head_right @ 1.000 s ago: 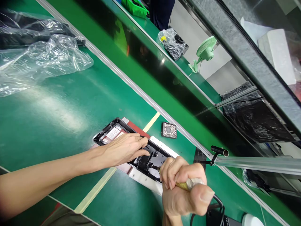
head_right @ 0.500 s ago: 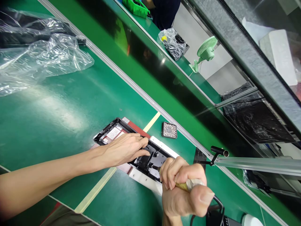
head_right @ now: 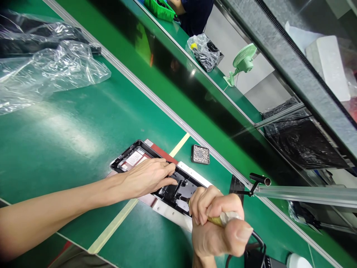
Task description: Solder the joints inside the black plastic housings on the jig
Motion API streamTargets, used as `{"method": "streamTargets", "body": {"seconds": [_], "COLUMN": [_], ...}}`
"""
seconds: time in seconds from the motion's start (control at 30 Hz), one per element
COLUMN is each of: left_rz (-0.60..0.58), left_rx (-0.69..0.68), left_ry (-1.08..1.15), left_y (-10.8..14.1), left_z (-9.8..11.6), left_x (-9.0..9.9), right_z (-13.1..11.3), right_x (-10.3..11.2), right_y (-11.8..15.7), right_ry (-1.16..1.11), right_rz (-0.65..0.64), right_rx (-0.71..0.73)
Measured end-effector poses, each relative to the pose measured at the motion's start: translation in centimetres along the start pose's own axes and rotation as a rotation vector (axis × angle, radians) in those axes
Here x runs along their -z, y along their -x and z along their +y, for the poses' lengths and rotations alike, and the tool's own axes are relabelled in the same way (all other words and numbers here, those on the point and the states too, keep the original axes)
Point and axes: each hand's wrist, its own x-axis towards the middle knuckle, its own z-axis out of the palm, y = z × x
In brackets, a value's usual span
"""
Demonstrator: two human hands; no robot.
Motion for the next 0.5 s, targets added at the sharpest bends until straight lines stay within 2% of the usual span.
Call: {"method": "streamTargets", "body": {"seconds": [0.3,0.5], "left_rz": [0.05,0.044], "left_rx": [-0.034,-0.043], "left_ry": [0.049,0.033], "left_y": [0.2,0.2], "left_z": [-0.5,-0.7], "left_x": [-0.8,-1.1], "right_z": [-0.3,-0.6], "right_x": [0.2,1.3], "right_y": [-0.2,-0.5], "right_ry": [-0.025,-0.071], "right_rz": [-0.014,-0.161], "right_rx": [-0.04,-0.067]}}
